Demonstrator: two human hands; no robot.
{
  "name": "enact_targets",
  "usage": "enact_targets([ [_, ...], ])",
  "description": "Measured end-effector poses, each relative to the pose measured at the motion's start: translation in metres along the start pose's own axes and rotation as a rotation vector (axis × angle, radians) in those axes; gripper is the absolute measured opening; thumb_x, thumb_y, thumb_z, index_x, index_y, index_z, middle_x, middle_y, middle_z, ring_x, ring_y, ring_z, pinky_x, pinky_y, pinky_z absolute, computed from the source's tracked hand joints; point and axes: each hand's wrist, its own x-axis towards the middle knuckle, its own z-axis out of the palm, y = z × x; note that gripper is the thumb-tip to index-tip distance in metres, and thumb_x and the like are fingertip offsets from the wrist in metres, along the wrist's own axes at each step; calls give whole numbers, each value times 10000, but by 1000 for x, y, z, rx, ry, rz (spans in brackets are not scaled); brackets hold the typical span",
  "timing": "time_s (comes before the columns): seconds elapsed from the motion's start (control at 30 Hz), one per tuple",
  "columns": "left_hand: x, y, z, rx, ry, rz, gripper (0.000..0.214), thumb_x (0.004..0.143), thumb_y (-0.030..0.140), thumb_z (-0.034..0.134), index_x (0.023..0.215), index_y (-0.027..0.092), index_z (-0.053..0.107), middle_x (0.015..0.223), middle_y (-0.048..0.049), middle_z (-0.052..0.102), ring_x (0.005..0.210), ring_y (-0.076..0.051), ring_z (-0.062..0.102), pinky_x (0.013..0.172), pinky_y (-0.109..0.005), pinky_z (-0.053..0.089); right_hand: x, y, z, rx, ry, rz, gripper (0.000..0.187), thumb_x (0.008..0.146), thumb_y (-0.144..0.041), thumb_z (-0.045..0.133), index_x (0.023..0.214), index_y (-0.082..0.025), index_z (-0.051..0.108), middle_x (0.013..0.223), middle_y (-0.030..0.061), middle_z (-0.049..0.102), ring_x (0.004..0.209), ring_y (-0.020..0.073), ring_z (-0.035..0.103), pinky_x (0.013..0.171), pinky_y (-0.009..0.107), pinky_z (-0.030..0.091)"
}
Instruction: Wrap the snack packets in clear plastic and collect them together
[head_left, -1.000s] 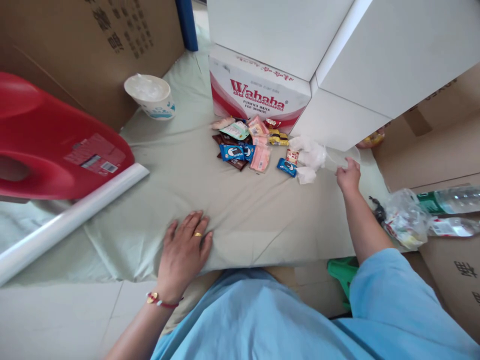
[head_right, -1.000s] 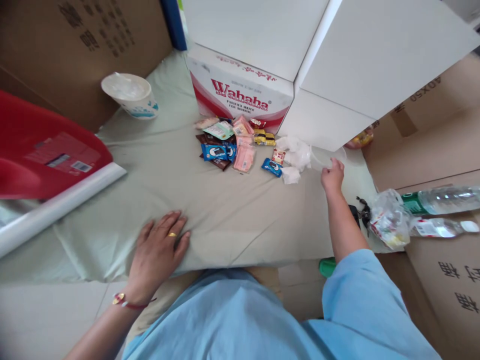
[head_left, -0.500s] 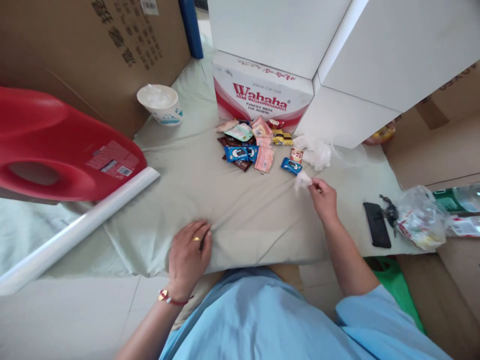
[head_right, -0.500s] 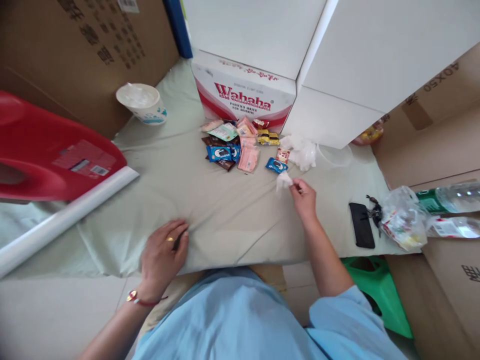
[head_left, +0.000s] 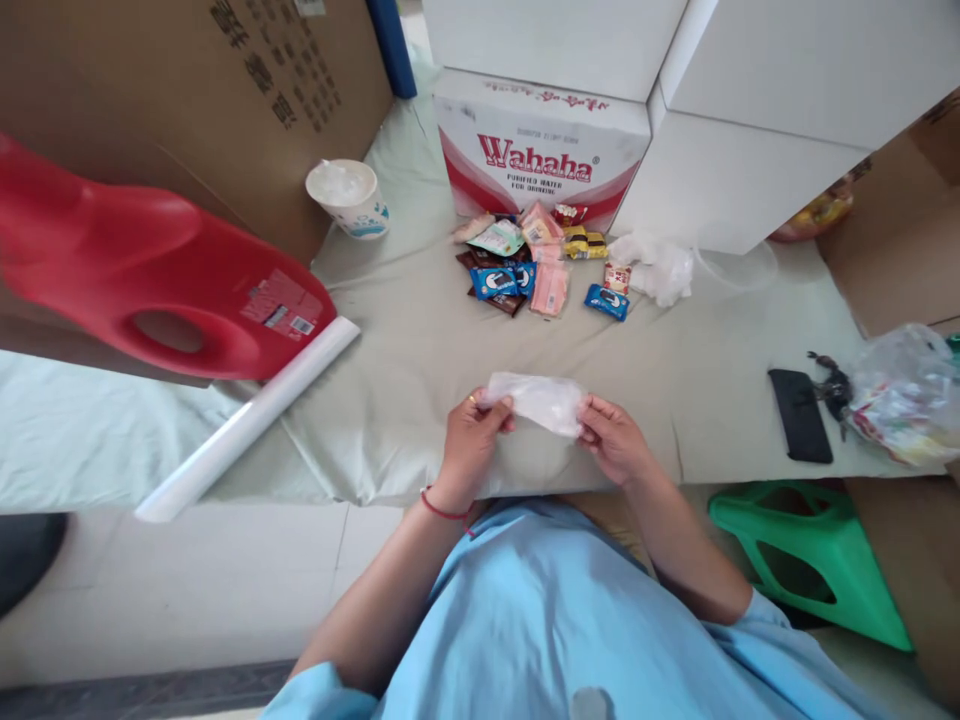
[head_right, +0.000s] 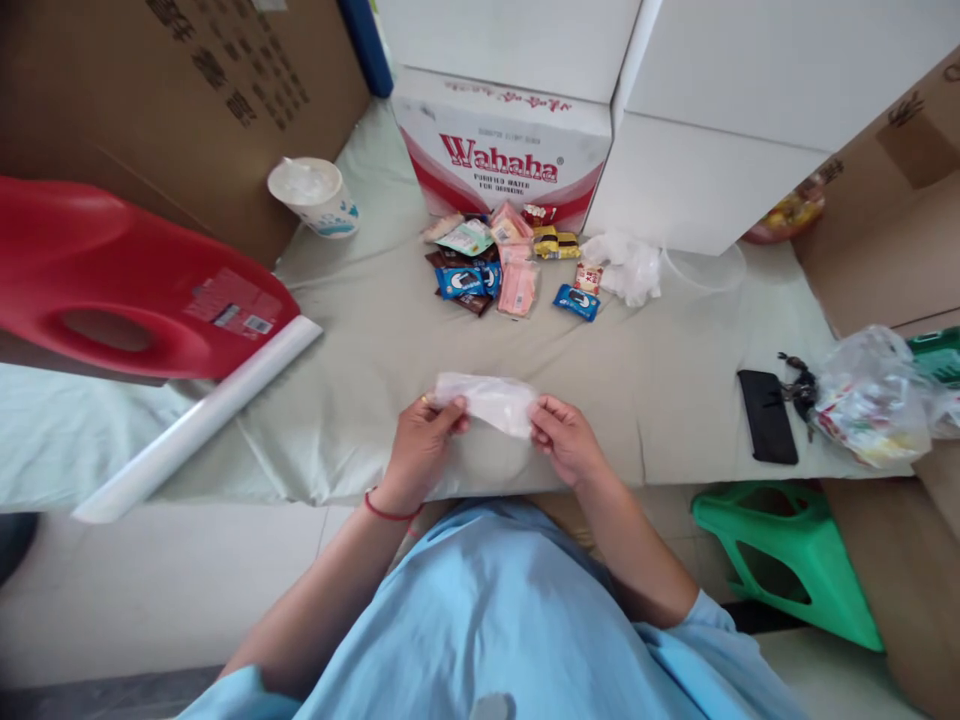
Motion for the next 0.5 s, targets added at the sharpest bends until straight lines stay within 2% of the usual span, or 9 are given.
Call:
enact_targets([
  [0.07,6,2,-7,-126,26,-43,368,725,470,855,743,189,618,595,51,563,559,-87,492,572,-221,400,-2,-3,-8,21,-8,29,499,657,-589,911,719,-204,600,592,-65,464,517,69,286,434,199,183],
  [0.2,7,4,-18,-225,25,-101,374,651,418,899,782,184,637,669,42,616,583,-80,520,574,-211,404,-3,4,-14,-27,34,3,490,666,-583,910,722,-203,606,640,-46,497,534,74,305,443,203,207],
  [0.37,1,2,-21,-144,-28,-65,285,691,372,856,750,186,648,656,39,615,598,-91,519,607,-227,403,1,13,-14,-160,270,-293,423,811,-635,779,852,-234,653,730,-18,548,585,112,400,500,239,330],
  [0.43,0,-1,-18,-95,-34,-50,270,697,372,846,780,190,663,635,47,604,594,-98,518,620,-233,400,1,11,-12,-278,295,-409,389,905,-636,677,945,-249,673,802,-1,587,614,127,445,543,259,390],
  [0.5,-1,-4,-15,-53,-52,-50,275,709,388,835,805,189,673,615,52,591,592,-102,516,630,-237,398,0,9,-9,-480,254,-534,372,924,-613,670,1039,-260,693,921,26,642,685,147,514,636,290,468],
])
